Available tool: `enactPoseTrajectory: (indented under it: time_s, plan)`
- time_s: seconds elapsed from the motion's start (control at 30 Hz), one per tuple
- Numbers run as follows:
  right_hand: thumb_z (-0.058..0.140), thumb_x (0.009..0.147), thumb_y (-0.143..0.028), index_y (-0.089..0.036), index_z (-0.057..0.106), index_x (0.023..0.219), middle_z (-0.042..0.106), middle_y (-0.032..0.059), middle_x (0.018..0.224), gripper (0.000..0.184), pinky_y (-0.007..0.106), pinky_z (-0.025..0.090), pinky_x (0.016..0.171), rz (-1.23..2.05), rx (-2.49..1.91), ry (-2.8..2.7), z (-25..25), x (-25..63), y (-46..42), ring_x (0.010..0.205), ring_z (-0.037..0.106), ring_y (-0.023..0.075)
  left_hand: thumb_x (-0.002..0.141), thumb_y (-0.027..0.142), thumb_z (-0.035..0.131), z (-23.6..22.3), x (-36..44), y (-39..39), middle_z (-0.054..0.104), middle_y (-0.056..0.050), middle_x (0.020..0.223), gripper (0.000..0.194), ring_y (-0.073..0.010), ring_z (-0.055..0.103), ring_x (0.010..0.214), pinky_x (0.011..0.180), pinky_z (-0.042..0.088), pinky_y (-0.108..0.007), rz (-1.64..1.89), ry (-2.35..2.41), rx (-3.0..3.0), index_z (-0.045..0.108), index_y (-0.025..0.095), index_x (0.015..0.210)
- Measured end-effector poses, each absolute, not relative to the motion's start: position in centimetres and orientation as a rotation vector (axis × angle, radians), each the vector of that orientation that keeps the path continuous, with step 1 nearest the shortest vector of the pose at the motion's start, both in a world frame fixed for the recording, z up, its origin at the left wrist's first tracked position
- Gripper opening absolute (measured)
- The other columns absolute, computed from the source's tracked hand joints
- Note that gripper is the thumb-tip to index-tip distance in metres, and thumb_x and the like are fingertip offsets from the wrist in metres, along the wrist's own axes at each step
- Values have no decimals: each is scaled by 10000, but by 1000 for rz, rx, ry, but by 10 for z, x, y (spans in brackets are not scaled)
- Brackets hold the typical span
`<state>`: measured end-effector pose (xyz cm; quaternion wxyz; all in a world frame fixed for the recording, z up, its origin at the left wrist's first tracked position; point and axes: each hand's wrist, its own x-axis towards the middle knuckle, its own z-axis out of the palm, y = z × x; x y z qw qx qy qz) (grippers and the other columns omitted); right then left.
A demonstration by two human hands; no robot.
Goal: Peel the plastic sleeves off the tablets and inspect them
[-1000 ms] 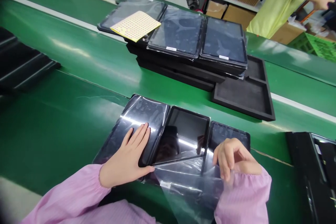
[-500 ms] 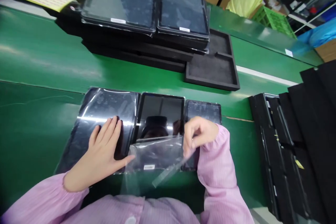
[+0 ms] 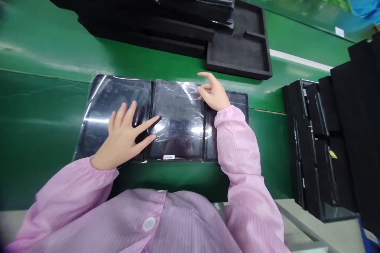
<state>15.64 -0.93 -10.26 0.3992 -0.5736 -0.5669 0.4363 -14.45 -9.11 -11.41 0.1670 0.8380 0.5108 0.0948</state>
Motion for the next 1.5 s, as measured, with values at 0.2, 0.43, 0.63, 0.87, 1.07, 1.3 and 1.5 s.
enactPoseTrajectory:
  time_s: [0.2, 0.43, 0.63, 0.87, 1.07, 1.3, 1.5]
  plan:
    - [628, 834, -97, -191, 704, 1088, 713, -31, 662, 281, 230, 546, 505, 1351, -1283, -1695, -69, 134, 8, 481, 650, 115, 990, 385, 458, -107, -133, -83, 322, -146, 1650, 400, -414, 239, 1539, 1180, 203, -715, 185, 1534, 2306, 666, 308, 1323]
    - [561, 912, -152, -227, 652, 1125, 761, -21, 818, 243, 291, 646, 752, 1594, -1090, -1211, -89, 110, 12, 765, 757, 134, 964, 381, 492, -98, -129, -81, 348, -138, 1634, 384, -393, 219, 1548, 1191, 192, -698, 140, 1560, 2251, 680, 302, 1290]
    - [534, 918, -114, -225, 650, 1103, 789, -2, 990, 244, 382, 595, 999, 1644, -1124, -997, -110, 109, 18, 1007, 752, 145, 993, 305, 381, -104, -132, -74, 455, -102, 1550, 413, -369, 287, 1522, 1181, 253, -668, 202, 1576, 2237, 742, 338, 1190]
    - [522, 923, -98, -202, 672, 998, 785, 38, 1013, 197, 419, 585, 1023, 1637, -1211, -908, -113, 110, 20, 1013, 756, 168, 1004, 335, 383, -115, -138, -72, 488, -89, 1496, 407, -361, 342, 1482, 1164, 291, -644, 300, 1577, 2268, 760, 359, 1156]
    - [523, 935, -97, -190, 682, 955, 789, 44, 1021, 185, 410, 594, 1016, 1673, -1218, -863, -110, 111, 19, 1032, 751, 173, 1005, 327, 384, -118, -139, -73, 474, -93, 1507, 405, -362, 330, 1485, 1158, 292, -644, 294, 1587, 2268, 763, 344, 1149]
    - [528, 927, -99, -197, 679, 953, 795, 36, 1013, 181, 419, 600, 1011, 1649, -1255, -848, -107, 111, 17, 1042, 752, 179, 1009, 349, 385, -115, -140, -72, 449, -109, 1529, 404, -360, 313, 1500, 1176, 261, -655, 256, 1556, 2235, 751, 321, 1178]
    - [543, 929, -118, -201, 680, 971, 787, 46, 1042, 165, 386, 589, 1016, 1670, -1199, -881, -108, 113, 16, 1029, 750, 168, 994, 389, 436, -120, -140, -74, 454, -75, 1528, 360, -361, 307, 1501, 1175, 245, -671, 315, 1565, 2218, 759, 354, 1148]
